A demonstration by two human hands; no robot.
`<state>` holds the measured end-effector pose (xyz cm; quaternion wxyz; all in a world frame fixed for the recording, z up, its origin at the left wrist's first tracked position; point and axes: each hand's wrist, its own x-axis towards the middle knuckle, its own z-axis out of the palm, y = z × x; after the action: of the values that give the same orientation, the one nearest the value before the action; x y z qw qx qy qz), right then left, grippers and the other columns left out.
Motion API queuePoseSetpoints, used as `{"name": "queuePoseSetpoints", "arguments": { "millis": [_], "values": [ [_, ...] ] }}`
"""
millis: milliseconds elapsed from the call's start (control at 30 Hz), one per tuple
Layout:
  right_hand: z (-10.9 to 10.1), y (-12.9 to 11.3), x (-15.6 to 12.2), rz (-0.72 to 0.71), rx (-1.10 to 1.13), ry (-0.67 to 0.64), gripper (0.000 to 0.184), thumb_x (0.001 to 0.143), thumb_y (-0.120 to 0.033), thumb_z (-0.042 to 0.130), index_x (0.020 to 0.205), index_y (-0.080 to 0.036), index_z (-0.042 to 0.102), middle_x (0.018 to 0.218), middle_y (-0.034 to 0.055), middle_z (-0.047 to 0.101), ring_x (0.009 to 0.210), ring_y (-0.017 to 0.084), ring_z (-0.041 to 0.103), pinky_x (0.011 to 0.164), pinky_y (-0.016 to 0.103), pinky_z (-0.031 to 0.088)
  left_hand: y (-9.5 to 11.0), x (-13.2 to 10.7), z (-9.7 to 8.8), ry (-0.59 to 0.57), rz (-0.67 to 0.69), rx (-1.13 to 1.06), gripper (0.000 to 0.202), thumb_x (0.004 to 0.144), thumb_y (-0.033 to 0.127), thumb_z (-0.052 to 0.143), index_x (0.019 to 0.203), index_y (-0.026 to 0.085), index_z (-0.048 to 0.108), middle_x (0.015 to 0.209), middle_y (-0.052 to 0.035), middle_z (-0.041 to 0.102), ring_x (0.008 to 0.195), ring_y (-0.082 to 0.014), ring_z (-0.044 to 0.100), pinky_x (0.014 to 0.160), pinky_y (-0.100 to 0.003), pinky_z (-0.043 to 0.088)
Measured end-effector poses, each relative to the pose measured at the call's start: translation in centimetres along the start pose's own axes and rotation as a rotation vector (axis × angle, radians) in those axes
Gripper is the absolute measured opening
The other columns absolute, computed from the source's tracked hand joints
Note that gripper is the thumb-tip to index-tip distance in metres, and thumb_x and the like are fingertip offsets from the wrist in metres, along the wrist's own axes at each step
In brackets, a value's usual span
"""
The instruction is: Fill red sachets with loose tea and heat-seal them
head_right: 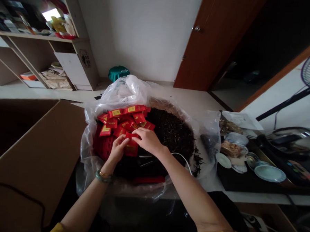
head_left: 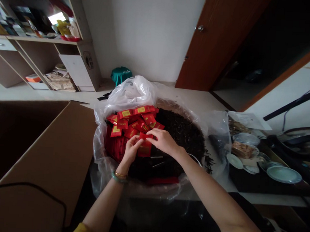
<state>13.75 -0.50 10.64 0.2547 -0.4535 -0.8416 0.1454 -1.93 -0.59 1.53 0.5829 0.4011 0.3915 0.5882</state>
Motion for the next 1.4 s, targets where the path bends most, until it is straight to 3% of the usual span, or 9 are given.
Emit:
{"name": "queuePoseSetpoints", "arguments": {
  "millis": [100, 267, 467, 700, 833, 1033, 1167, 1300, 1400],
  "values": [
    [0.3, 0.0, 0.1, 0.056, -0.038, -0.076, 0.012, 0.087, -0.02, 0.057, 0.088, -0.016, 0.068, 0.089, 0.0072, 0.07, 0.081, 0.016, 0.064, 0.076, 0.026, 0.045, 0.1, -0.1, 0.1, 0.001, 0.003, -0.031, 0.035, 0.06, 0.042, 0.078, 0.073, 0.016, 0.058, 0.063, 0.0048, 0.062, 0.055, -0.0078, 0.056, 0.055, -0.018, 0.044],
    [0.5, -0.1, 0.2, 0.093, -0.089, -0.229, 0.018, 0.092, -0.02, 0.048, 0.096, -0.016, 0.065, 0.089, 0.0083, 0.07, 0.085, 0.018, 0.065, 0.075, 0.025, 0.042, 0.1, -0.1, 0.2, 0.015, -0.053, 0.006, 0.038, 0.059, 0.043, 0.078, 0.082, 0.015, 0.066, 0.071, 0.0005, 0.067, 0.06, -0.0107, 0.059, 0.058, -0.021, 0.045],
    [0.4, -0.5, 0.5, 0.207, -0.059, -0.262, 0.013, 0.088, -0.021, 0.055, 0.097, -0.016, 0.063, 0.085, 0.0063, 0.07, 0.081, 0.017, 0.065, 0.07, 0.024, 0.042, -0.5, 0.2, -0.1, 0.082, 0.063, 0.13, 0.031, 0.061, 0.042, 0.076, 0.073, 0.014, 0.068, 0.067, 0.0002, 0.066, 0.062, -0.0122, 0.058, 0.06, -0.022, 0.045],
    [0.5, -0.1, 0.5, 0.123, -0.068, -0.135, 0.009, 0.089, -0.021, 0.055, 0.092, -0.018, 0.062, 0.085, 0.0042, 0.067, 0.081, 0.015, 0.062, 0.073, 0.024, 0.041, -0.2, 0.0, 0.2, 0.044, 0.098, 0.27, 0.048, 0.059, 0.037, 0.078, 0.1, 0.016, 0.065, 0.091, -0.0042, 0.07, 0.082, -0.0175, 0.064, 0.073, -0.027, 0.049],
    [0.7, 0.0, 0.0, 0.093, -0.086, -0.141, 0.011, 0.092, -0.021, 0.05, 0.095, -0.018, 0.06, 0.086, 0.0042, 0.066, 0.079, 0.014, 0.062, 0.072, 0.023, 0.04, 0.3, -0.3, 0.7, -0.054, 0.08, 0.332, 0.041, 0.056, 0.039, 0.08, 0.086, 0.014, 0.066, 0.075, -0.0008, 0.067, 0.067, -0.0143, 0.06, 0.064, -0.024, 0.048],
    [0.6, -0.3, -0.1, 0.065, -0.144, -0.196, 0.015, 0.092, -0.023, 0.047, 0.1, -0.017, 0.058, 0.088, 0.007, 0.064, 0.081, 0.017, 0.061, 0.073, 0.026, 0.042, 0.1, -0.3, 0.1, -0.001, 0.017, 0.17, 0.038, 0.064, 0.05, 0.072, 0.072, 0.013, 0.066, 0.064, 0.0012, 0.063, 0.059, -0.0112, 0.054, 0.056, -0.02, 0.042],
    [1.2, 0.2, -0.2, 0.036, 0.03, -0.083, 0.011, 0.088, -0.019, 0.052, 0.097, -0.018, 0.06, 0.09, 0.0056, 0.063, 0.084, 0.016, 0.061, 0.078, 0.027, 0.045, 0.0, 0.0, -0.2, 0.01, -0.057, 0.006, 0.038, 0.063, 0.05, 0.073, 0.07, 0.013, 0.065, 0.06, 0.0031, 0.06, 0.054, -0.0087, 0.051, 0.053, -0.019, 0.04],
    [2.9, 1.1, -0.5, 0.094, 0.267, 0.204, 0.04, 0.077, -0.019, 0.062, 0.117, -0.019, 0.053, 0.104, 0.008, 0.062, 0.08, 0.015, 0.06, 0.069, 0.027, 0.05, 0.2, 0.2, 0.0, 0.1, -0.045, -0.118, 0.036, 0.054, 0.041, 0.081, 0.068, 0.014, 0.063, 0.063, 0.0043, 0.061, 0.055, -0.0073, 0.053, 0.057, -0.018, 0.042],
    [3.8, 1.6, -0.7, 0.22, 0.377, 0.202, 0.037, 0.071, -0.026, 0.067, 0.107, -0.018, 0.061, 0.092, 0.006, 0.066, 0.066, 0.014, 0.059, 0.063, 0.027, 0.05, 0.1, 0.3, 0.0, 0.151, 0.006, -0.134, 0.035, 0.052, 0.038, 0.083, 0.069, 0.015, 0.062, 0.064, 0.0045, 0.061, 0.057, -0.0075, 0.054, 0.058, -0.019, 0.042]
  ]
}}
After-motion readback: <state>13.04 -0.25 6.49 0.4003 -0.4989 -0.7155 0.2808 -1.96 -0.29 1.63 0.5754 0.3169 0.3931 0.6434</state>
